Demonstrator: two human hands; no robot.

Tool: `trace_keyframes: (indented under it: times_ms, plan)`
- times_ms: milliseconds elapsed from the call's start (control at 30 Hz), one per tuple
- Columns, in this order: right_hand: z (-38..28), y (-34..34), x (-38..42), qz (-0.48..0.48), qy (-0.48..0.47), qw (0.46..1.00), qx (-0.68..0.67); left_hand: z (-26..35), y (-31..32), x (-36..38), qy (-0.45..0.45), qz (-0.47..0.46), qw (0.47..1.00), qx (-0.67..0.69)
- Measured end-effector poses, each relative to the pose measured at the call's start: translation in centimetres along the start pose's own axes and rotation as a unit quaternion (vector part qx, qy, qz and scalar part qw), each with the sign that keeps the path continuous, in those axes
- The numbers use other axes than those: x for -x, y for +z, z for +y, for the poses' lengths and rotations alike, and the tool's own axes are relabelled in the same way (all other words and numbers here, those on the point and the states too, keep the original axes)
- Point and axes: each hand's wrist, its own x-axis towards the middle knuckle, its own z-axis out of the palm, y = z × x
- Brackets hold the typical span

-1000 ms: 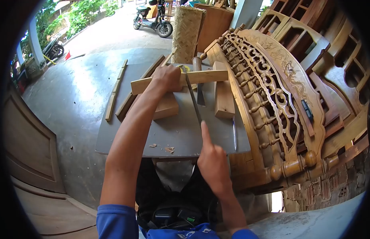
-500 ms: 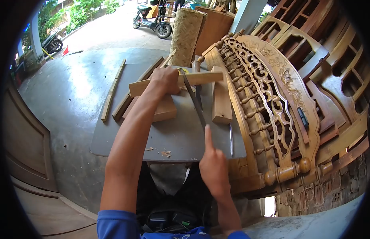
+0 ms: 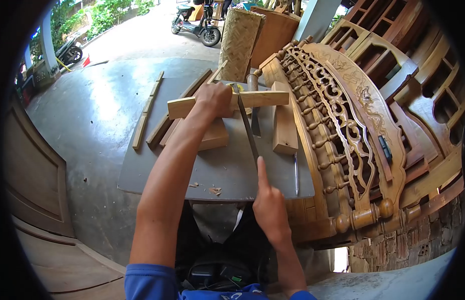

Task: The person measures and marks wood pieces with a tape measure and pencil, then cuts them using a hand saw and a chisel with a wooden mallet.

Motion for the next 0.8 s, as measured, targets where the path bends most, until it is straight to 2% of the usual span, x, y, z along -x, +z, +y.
trace_keyframes:
  times_ms: [67, 167, 267, 367, 400, 433, 467, 567, 667, 700, 733, 767, 800]
  plan:
    - [0.0, 0.4, -1.7, 0.029, -0.032, 0.999, -0.002, 0.2, 0.0, 0.3, 0.001, 0.000, 1.000, -0.005]
    - [-1.3, 2.7, -12.3, 0.119, -0.089, 0.988, -0.049, 0.3, 0.6, 0.1, 0.001, 0.008, 1.000, -0.010]
    - [-2.6, 1.8, -15.2, 0.043, -0.034, 0.998, -0.044, -0.1, 1.1, -0.2, 0.007, 0.050, 0.998, 0.042]
    - [-0.6, 1.3, -2.8, 0.086, -0.077, 0.993, 0.016, 0.0, 0.5, 0.5, 0.037, 0.049, 0.998, 0.017]
    - [-1.0, -0.7, 1.5, 0.025, -0.015, 1.000, 0.000, 0.2, 0.2, 0.3, 0.009, 0.008, 1.000, -0.008]
    - [-0.1, -2.0, 4.5, 0.023, 0.002, 0.999, -0.039, 0.3, 0.5, 0.6, 0.027, 0.014, 1.000, 0.007]
    - [0.9, -3.3, 5.8, 0.025, 0.016, 0.996, -0.083, 0.2, 0.6, 0.8, 0.045, 0.025, 0.999, 0.016]
    - [1.1, -7.1, 6.0, -0.016, 0.029, 0.998, -0.055, 0.5, 1.0, 0.6, 0.067, 0.041, 0.997, 0.021]
    - [0.0, -5.1, 6.5, -0.003, 0.029, 0.999, -0.035, 0.9, 1.1, -0.1, 0.058, 0.026, 0.998, 0.006]
    - [-0.3, -4.5, 6.6, 0.006, 0.033, 0.999, -0.036, 1.0, 1.6, -0.2, 0.057, 0.048, 0.997, -0.004]
    - [-0.8, -4.6, 6.9, -0.045, 0.073, 0.996, -0.012, 1.0, 2.1, -0.2, 0.057, 0.073, 0.996, -0.011]
    - [-0.5, -4.4, 7.2, -0.040, 0.069, 0.997, -0.023, 1.0, 2.5, -0.4, 0.056, 0.099, 0.993, -0.018]
    - [-0.2, -4.0, 7.7, -0.036, 0.066, 0.997, -0.034, 0.9, 2.4, -0.4, 0.042, 0.076, 0.996, -0.006]
